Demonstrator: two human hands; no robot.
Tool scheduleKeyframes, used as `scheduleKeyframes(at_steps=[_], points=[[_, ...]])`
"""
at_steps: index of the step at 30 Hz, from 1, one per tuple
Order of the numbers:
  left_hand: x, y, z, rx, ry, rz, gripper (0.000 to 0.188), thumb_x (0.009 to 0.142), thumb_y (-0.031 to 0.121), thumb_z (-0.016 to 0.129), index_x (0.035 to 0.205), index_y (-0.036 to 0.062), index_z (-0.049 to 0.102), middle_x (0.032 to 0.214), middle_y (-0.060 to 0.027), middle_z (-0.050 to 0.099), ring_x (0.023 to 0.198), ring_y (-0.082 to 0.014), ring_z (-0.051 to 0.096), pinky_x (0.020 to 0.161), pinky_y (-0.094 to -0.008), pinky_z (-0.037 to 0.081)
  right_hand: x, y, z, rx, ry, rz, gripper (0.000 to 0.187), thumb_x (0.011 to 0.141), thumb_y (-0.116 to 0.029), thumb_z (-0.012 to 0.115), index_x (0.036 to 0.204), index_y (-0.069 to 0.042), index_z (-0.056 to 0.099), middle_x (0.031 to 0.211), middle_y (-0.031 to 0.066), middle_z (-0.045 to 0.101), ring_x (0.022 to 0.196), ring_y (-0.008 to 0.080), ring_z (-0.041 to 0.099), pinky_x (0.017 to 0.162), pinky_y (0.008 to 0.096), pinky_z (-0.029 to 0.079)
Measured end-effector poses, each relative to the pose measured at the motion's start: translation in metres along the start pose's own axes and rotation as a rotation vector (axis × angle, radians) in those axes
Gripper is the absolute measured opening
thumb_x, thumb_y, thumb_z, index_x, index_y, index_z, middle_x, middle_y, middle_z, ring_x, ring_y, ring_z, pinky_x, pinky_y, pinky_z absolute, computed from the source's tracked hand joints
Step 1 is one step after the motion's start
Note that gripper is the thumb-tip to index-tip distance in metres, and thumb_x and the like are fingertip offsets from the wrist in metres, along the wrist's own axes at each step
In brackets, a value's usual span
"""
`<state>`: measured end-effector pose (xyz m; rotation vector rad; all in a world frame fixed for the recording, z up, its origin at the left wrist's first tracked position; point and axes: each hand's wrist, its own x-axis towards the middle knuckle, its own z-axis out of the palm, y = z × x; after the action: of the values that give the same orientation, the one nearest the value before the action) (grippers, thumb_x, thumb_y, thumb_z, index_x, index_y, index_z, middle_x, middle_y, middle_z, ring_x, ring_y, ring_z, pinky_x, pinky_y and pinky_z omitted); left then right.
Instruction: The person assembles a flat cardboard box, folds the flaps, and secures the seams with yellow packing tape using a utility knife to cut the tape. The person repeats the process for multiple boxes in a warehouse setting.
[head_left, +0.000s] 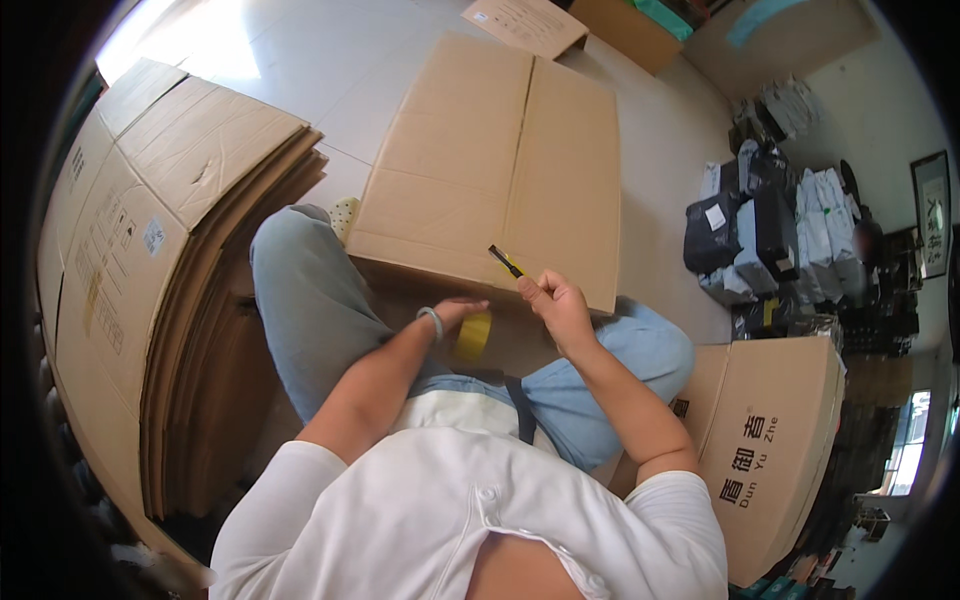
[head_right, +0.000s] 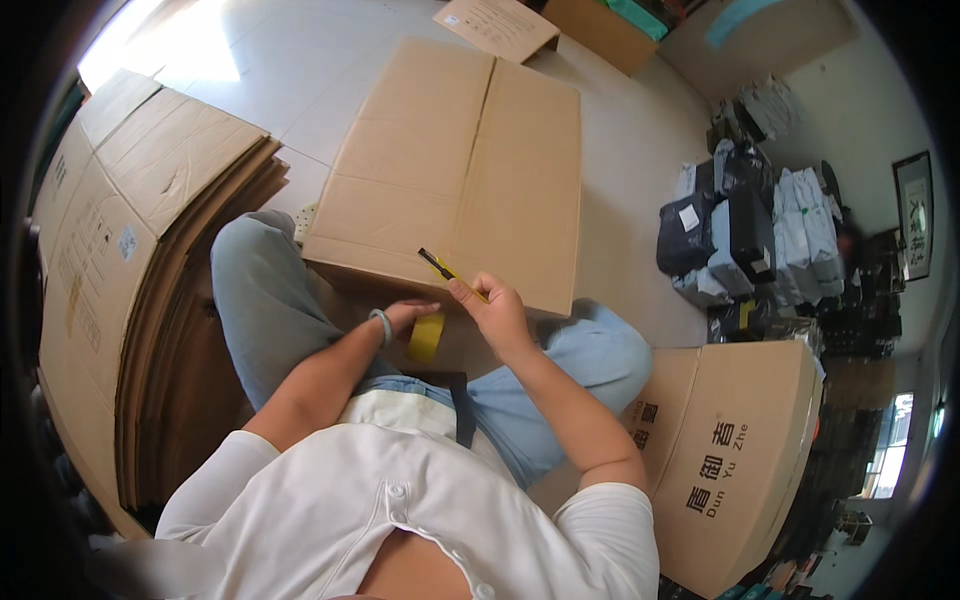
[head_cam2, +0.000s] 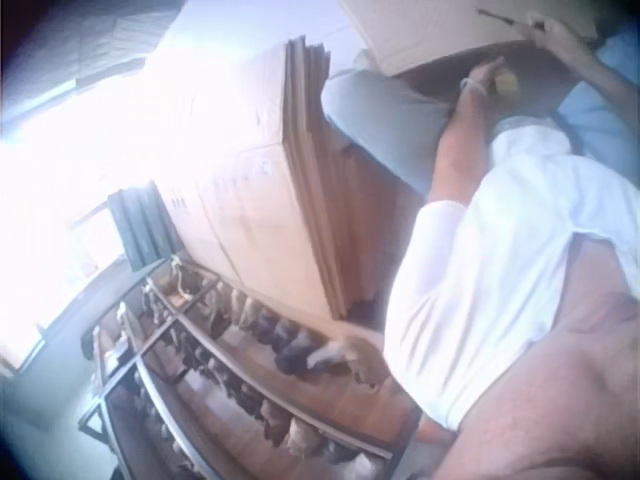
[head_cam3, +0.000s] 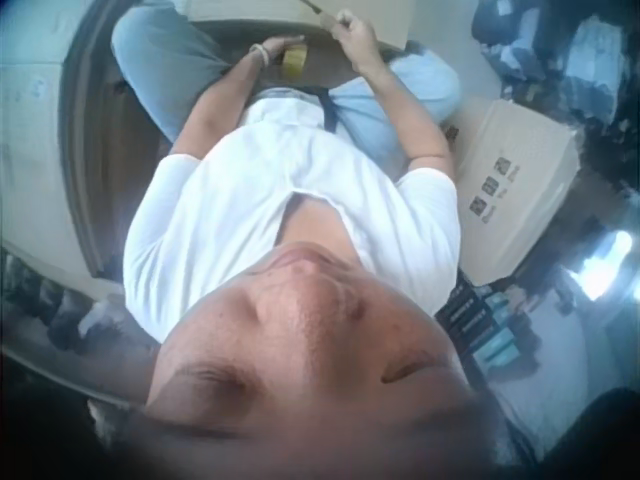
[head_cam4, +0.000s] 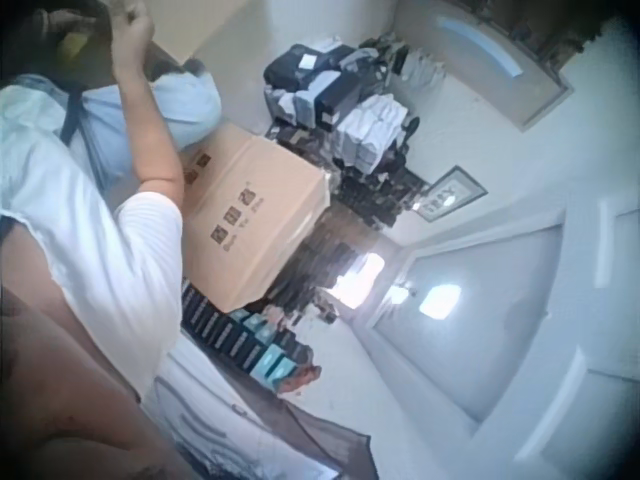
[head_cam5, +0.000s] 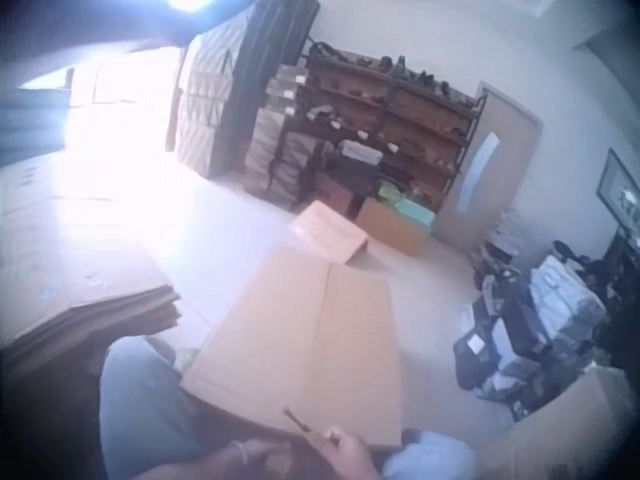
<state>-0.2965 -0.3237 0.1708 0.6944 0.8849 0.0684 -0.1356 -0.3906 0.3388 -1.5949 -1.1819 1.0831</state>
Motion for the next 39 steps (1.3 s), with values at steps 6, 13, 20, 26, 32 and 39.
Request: scheduleKeyframes(at_steps=[6, 13, 20, 26, 32, 39], points=[[0.004, -0.004, -0.001, 0.004, 0.055, -0.037, 0.060, 0.079, 0.047, 0.069, 0.126, 0.0143, 0.052, 0.119, -0.0082, 0.058, 0.101, -0.0266, 0.059, 0.083, -0.0420, 0.049, -0.016, 0.020, -0.031, -0.599, 0.166, 0.141, 0.045, 0.083, -0.039, 0.068, 0.062, -0.005, 0.046, 0.056, 0.0047, 0.046, 0.050, 0.0154, 0.042, 0.049, 0.0304, 0.036], [0.007, -0.012, 0.002, -0.011, 0.134, 0.047, 0.039, 0.082, 0.038, 0.069, 0.111, 0.0107, 0.063, 0.104, -0.0055, 0.065, 0.089, -0.0187, 0.064, 0.072, -0.0348, 0.054, -0.025, 0.066, -0.032, -0.808, 0.160, -0.271, 0.019, 0.079, -0.020, 0.067, 0.078, -0.005, 0.056, 0.078, 0.0117, 0.060, 0.077, 0.0343, 0.054, 0.068, 0.0415, 0.044], [-0.003, -0.004, 0.014, 0.025, 0.164, 0.011, 0.033, 0.083, 0.037, 0.068, 0.101, 0.0093, 0.064, 0.094, -0.0035, 0.066, 0.079, -0.0153, 0.066, 0.066, -0.0309, 0.054, -0.013, 0.087, -0.016, -0.820, 0.161, -0.280, 0.017, 0.081, -0.019, 0.064, 0.084, -0.006, 0.054, 0.082, 0.0106, 0.057, 0.082, 0.0325, 0.055, 0.070, 0.0419, 0.045], [-0.005, -0.003, 0.014, 0.053, 0.182, -0.002, 0.038, 0.083, 0.041, 0.068, 0.106, 0.0107, 0.064, 0.096, -0.0039, 0.066, 0.082, -0.0162, 0.065, 0.067, -0.0326, 0.054, -0.007, 0.088, -0.013, -0.859, 0.130, -0.291, 0.015, 0.080, -0.017, 0.064, 0.083, -0.007, 0.053, 0.082, 0.0106, 0.055, 0.083, 0.0322, 0.055, 0.069, 0.0423, 0.046], [-0.011, 0.004, 0.020, 0.099, 0.192, -0.020, 0.041, 0.082, 0.041, 0.068, 0.110, 0.0122, 0.063, 0.097, -0.0043, 0.067, 0.083, -0.0173, 0.066, 0.067, -0.0327, 0.054, -0.008, 0.091, -0.012, -0.891, 0.143, -0.295, 0.014, 0.080, -0.015, 0.064, 0.083, -0.007, 0.053, 0.082, 0.0101, 0.055, 0.083, 0.0318, 0.055, 0.069, 0.0423, 0.047], [-0.006, -0.003, 0.014, 0.096, 0.208, 0.024, 0.038, 0.081, 0.040, 0.069, 0.105, 0.0112, 0.066, 0.092, -0.0042, 0.067, 0.075, -0.0167, 0.066, 0.063, -0.0315, 0.054, -0.012, 0.090, -0.011, -0.997, 0.174, -0.274, 0.015, 0.079, -0.016, 0.065, 0.084, -0.008, 0.054, 0.083, 0.0091, 0.056, 0.083, 0.0311, 0.056, 0.069, 0.0419, 0.047]])
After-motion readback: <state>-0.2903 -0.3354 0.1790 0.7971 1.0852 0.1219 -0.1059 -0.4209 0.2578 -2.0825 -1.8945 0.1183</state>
